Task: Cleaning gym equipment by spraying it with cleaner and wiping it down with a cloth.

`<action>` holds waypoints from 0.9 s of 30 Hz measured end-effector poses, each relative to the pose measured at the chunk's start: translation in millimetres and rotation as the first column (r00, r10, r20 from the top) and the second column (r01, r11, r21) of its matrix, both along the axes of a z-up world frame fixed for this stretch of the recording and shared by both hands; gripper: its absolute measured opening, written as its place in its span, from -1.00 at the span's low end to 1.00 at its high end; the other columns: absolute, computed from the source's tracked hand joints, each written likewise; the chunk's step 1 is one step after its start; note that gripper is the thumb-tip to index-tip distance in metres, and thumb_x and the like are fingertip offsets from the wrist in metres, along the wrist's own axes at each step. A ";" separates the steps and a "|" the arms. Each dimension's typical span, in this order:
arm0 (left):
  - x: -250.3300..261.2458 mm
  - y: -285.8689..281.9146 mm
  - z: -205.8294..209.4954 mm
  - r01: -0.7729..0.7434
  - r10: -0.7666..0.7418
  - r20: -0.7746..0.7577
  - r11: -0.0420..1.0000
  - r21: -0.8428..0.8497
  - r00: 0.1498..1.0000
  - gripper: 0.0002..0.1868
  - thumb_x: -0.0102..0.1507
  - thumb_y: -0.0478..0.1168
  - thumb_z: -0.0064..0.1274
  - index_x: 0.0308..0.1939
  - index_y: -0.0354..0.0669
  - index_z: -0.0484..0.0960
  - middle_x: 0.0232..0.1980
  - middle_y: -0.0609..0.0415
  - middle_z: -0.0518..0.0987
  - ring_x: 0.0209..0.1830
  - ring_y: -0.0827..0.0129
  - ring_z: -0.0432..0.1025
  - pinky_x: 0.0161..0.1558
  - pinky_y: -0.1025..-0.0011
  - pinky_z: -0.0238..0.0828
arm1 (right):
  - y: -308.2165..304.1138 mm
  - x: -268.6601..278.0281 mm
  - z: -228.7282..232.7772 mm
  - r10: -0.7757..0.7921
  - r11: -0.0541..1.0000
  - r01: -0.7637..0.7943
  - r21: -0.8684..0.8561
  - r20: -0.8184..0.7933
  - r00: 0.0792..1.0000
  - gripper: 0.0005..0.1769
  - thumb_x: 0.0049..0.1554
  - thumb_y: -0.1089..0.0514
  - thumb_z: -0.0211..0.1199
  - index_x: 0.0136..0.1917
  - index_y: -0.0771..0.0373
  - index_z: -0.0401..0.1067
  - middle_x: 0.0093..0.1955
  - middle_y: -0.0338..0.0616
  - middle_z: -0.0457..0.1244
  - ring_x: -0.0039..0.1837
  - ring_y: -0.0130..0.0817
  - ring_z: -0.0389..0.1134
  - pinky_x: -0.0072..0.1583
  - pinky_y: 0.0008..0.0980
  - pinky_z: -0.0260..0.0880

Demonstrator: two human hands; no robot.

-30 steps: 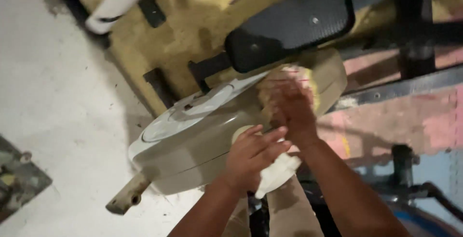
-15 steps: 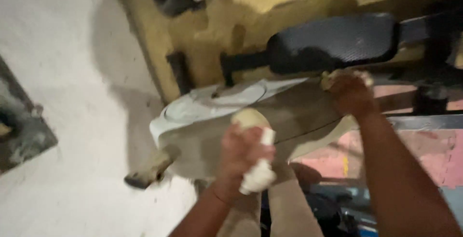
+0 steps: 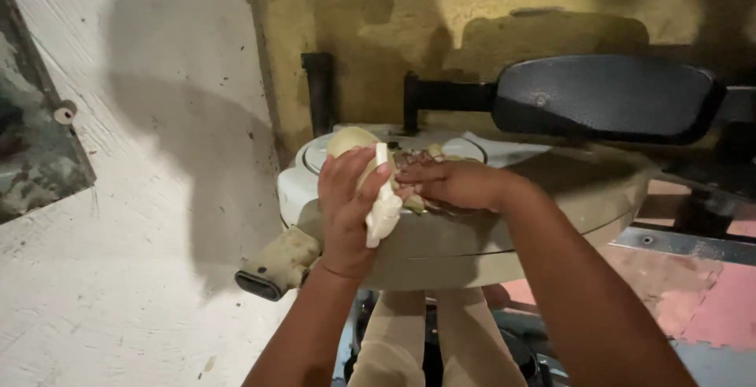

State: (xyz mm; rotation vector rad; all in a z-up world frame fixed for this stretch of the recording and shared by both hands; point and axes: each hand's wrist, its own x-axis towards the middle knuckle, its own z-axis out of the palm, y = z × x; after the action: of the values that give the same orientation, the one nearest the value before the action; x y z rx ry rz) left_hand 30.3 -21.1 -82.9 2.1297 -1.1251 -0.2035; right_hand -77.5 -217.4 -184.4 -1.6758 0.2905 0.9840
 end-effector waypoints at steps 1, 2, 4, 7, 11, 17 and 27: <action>2.7 2.5 -4.5 -0.004 0.003 0.026 0.999 0.039 1.000 -0.41 0.23 -0.17 0.36 0.29 0.10 0.44 0.36 0.01 0.47 0.41 0.03 0.36 0.48 -0.07 0.12 | 2.5 0.8 -4.2 -0.034 0.993 0.028 0.117 0.056 0.998 -0.39 0.20 -0.09 -0.02 0.52 -0.14 0.26 0.62 -0.31 0.09 0.58 -0.28 0.08 0.51 -0.28 0.02; 3.5 6.5 -7.7 -0.005 0.001 0.043 0.997 0.083 0.999 -0.40 0.21 -0.16 0.35 0.29 0.12 0.45 0.36 0.03 0.48 0.42 0.03 0.35 0.48 -0.07 0.12 | 7.4 -1.8 -7.0 -0.080 0.970 0.055 0.237 0.098 0.992 -0.45 0.28 -0.16 -0.02 0.49 -0.08 0.31 0.63 -0.28 0.10 0.62 -0.26 0.03 0.54 -0.28 -0.04; 0.2 7.9 -9.9 -0.006 0.001 0.044 0.993 0.114 0.999 -0.41 0.22 -0.14 0.34 0.30 0.13 0.45 0.36 0.05 0.48 0.42 0.01 0.34 0.47 -0.08 0.11 | -17.2 -13.9 -7.3 -0.013 0.991 0.024 0.135 -0.078 0.997 -0.44 0.29 -0.19 -0.07 0.52 -0.15 0.24 0.64 -0.34 0.05 0.60 -0.30 0.06 0.54 -0.28 -0.02; -6.5 11.7 -18.1 -0.007 -0.002 0.060 0.989 0.145 0.998 -0.43 0.26 -0.10 0.30 0.32 0.20 0.46 0.36 0.10 0.48 0.45 0.03 0.33 0.47 -0.09 0.10 | -40.4 -7.9 -4.0 0.025 0.999 -0.032 -0.015 -0.321 0.947 -0.43 0.31 -0.22 -0.10 0.56 -0.22 0.16 0.66 -0.41 0.02 0.58 -0.33 0.10 0.55 -0.26 -0.01; -0.2 3.7 -8.6 -0.007 0.006 0.008 0.983 0.186 1.000 -0.45 0.30 -0.05 0.23 0.36 0.30 0.44 0.39 0.16 0.47 0.48 0.06 0.32 0.51 -0.07 0.11 | -29.3 11.4 -17.5 0.014 0.999 0.000 0.035 -0.385 0.923 -0.45 0.31 -0.17 -0.07 0.54 -0.14 0.17 0.60 -0.31 0.10 0.54 -0.26 0.15 0.51 -0.21 0.07; -2.1 2.0 -13.0 -0.014 0.023 -0.039 0.976 0.217 0.999 -0.45 0.33 -0.08 0.15 0.40 0.33 0.43 0.49 0.07 0.41 0.51 0.05 0.30 0.50 -0.07 0.13 | 2.6 18.2 -40.7 -0.006 0.977 0.091 0.194 -0.398 0.918 -0.47 0.28 -0.05 -0.01 0.48 0.01 0.26 0.51 -0.13 0.25 0.47 -0.14 0.26 0.42 -0.18 0.22; -0.9 1.2 -9.2 0.012 0.003 -0.063 0.972 0.234 0.998 -0.46 0.32 -0.06 0.14 0.38 0.35 0.41 0.48 0.09 0.41 0.51 0.04 0.30 0.50 -0.07 0.10 | -51.0 -27.1 -6.4 -0.015 0.916 0.203 0.347 -0.476 0.879 -0.41 0.29 -0.10 0.00 0.58 -0.20 0.20 0.70 -0.68 -0.28 0.56 -0.45 0.02 0.42 -0.25 0.24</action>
State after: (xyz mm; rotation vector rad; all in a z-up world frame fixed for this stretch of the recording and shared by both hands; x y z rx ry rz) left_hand 29.4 -19.9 -92.1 2.3093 -1.1155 -0.4210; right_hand -104.6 -268.4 -190.8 -1.0348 0.4700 1.2605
